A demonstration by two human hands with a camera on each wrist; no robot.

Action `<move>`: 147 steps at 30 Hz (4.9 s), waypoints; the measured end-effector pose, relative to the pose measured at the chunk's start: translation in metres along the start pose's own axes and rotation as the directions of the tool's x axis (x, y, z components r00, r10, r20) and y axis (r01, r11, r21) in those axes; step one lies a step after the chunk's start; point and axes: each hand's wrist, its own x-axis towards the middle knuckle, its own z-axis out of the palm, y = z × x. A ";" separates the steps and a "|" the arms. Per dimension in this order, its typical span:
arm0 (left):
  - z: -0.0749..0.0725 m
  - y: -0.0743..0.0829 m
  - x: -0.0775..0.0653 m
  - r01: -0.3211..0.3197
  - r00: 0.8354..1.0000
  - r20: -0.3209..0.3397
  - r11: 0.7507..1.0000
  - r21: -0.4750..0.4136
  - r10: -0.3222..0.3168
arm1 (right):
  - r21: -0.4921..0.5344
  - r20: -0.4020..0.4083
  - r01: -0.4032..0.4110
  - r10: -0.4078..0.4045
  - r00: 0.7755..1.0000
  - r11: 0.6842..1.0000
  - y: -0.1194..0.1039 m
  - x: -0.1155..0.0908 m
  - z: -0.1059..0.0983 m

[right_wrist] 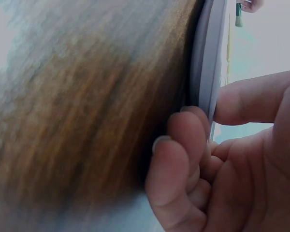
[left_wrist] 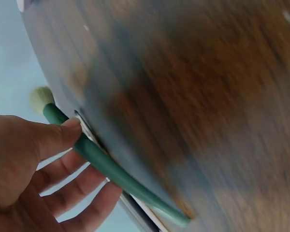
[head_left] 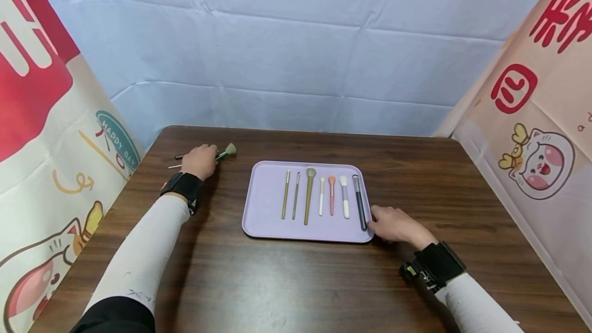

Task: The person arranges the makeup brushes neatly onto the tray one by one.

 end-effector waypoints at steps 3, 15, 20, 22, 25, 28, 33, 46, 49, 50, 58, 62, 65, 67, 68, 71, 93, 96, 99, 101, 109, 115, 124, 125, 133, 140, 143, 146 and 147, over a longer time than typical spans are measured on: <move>-0.002 0.004 0.001 0.009 1.000 0.024 1.000 -0.009 -0.009 | 0.004 -0.001 0.004 -0.004 1.000 1.000 0.000 0.000 0.000; -0.010 0.019 -0.003 0.000 0.998 0.059 1.000 -0.010 0.000 | 0.003 -0.002 0.012 -0.012 1.000 1.000 -0.002 -0.002 -0.001; -0.016 0.028 -0.003 0.001 0.995 0.101 1.000 0.001 -0.001 | 0.009 0.002 0.002 -0.002 1.000 1.000 -0.001 -0.001 -0.001; -0.018 0.031 -0.004 0.005 0.993 0.119 1.000 -0.004 -0.005 | 0.010 0.005 0.000 0.000 1.000 1.000 0.000 0.000 0.000; -0.020 0.036 -0.004 0.014 0.989 0.146 1.000 -0.027 -0.010 | 0.010 0.005 -0.002 0.002 1.000 1.000 0.000 0.000 0.001; -0.022 0.041 -0.005 0.026 0.986 0.164 0.998 -0.054 -0.017 | 0.008 0.001 0.007 -0.007 1.000 1.000 0.000 -0.001 0.000; -0.024 0.047 -0.004 0.035 0.982 0.189 0.997 -0.072 -0.021 | 0.008 -0.004 0.016 -0.015 1.000 1.000 -0.001 -0.003 0.000; -0.025 0.065 -0.006 0.022 0.976 0.218 0.993 -0.114 0.003 | 0.013 0.009 0.002 -0.002 1.000 1.000 0.001 0.000 0.000; -0.025 0.070 -0.007 0.017 0.975 0.222 0.991 -0.132 0.012 | 0.008 0.006 0.010 -0.010 1.000 1.000 0.000 -0.001 0.000; -0.025 0.072 -0.008 0.017 0.975 0.221 0.991 -0.135 0.014 | 0.006 0.006 0.012 -0.012 1.000 1.000 0.000 -0.001 0.000; -0.025 0.084 -0.011 0.016 0.974 0.227 0.992 -0.124 0.013 | 0.001 0.004 0.018 -0.018 1.000 1.000 0.000 -0.002 -0.002; -0.024 0.090 -0.012 0.020 0.973 0.230 0.993 -0.115 0.007 | 0.000 0.002 0.019 -0.019 1.000 1.000 0.000 -0.001 -0.001; -0.025 0.095 -0.012 0.017 0.974 0.226 0.993 -0.115 0.010 | 0.001 0.004 0.019 -0.019 1.000 1.000 0.000 -0.001 -0.002; -0.025 0.098 -0.013 0.013 0.974 0.227 0.993 -0.115 0.014 | 0.003 0.005 0.017 -0.017 1.000 1.000 0.000 -0.001 -0.002; -0.024 0.100 -0.013 0.011 0.974 0.228 0.993 -0.117 0.016 | 0.004 0.006 0.016 -0.016 1.000 1.000 0.000 -0.001 -0.002; -0.024 0.105 -0.014 -0.010 0.975 0.220 0.993 -0.117 0.036 | 0.006 0.006 0.015 -0.015 1.000 1.000 0.000 -0.001 -0.002; -0.008 0.137 -0.015 -0.042 0.972 0.222 0.990 -0.135 0.072 | 0.001 0.003 0.001 -0.001 1.000 1.000 0.001 0.000 0.001; -0.005 0.139 -0.015 -0.057 0.970 0.226 0.989 -0.134 0.087 | 0.000 -0.001 0.005 -0.005 1.000 1.000 0.001 0.000 0.001; -0.002 0.141 -0.015 -0.060 0.969 0.231 0.988 -0.141 0.091 | -0.001 -0.004 0.013 -0.013 1.000 1.000 0.000 -0.001 0.000; 0.000 0.142 -0.014 -0.057 0.968 0.234 0.988 -0.143 0.090 | -0.001 -0.004 0.016 -0.016 1.000 1.000 0.000 -0.001 0.000; 0.002 0.148 -0.017 -0.044 0.970 0.229 0.983 -0.177 0.085 | 0.009 0.001 0.014 -0.014 1.000 1.000 0.000 -0.001 -0.001; 0.003 0.151 -0.019 -0.032 0.967 0.243 0.979 -0.202 0.082 | 0.000 -0.002 0.007 -0.007 1.000 1.000 0.001 0.000 0.001; 0.007 0.155 -0.022 -0.075 0.968 0.224 0.979 -0.188 0.117 | -0.001 -0.010 0.016 -0.016 1.000 1.000 0.000 -0.001 0.001; 0.007 0.156 -0.022 -0.075 0.967 0.224 0.980 -0.185 0.117 | -0.001 -0.012 0.019 -0.019 1.000 1.000 0.000 -0.002 0.001; 0.011 0.159 -0.022 -0.069 0.972 0.205 0.975 -0.213 0.114 | 0.015 -0.018 0.018 -0.017 1.000 1.000 0.000 -0.002 0.002; 0.013 0.159 -0.022 -0.058 0.972 0.208 0.972 -0.226 0.107 | 0.018 -0.023 0.030 -0.029 0.999 0.999 0.000 -0.003 0.001; 0.014 0.159 -0.020 -0.054 0.972 0.212 0.971 -0.233 0.105 | 0.017 -0.025 0.029 -0.029 0.999 0.999 0.000 -0.003 0.001; 0.014 0.159 -0.020 -0.056 0.971 0.214 0.969 -0.240 0.109 | 0.019 -0.024 0.029 -0.029 0.999 0.999 0.000 -0.003 0.001; 0.014 0.159 -0.020 -0.056 0.970 0.217 0.969 -0.242 0.110 | 0.020 -0.025 0.028 -0.027 0.999 0.999 0.000 -0.003 0.001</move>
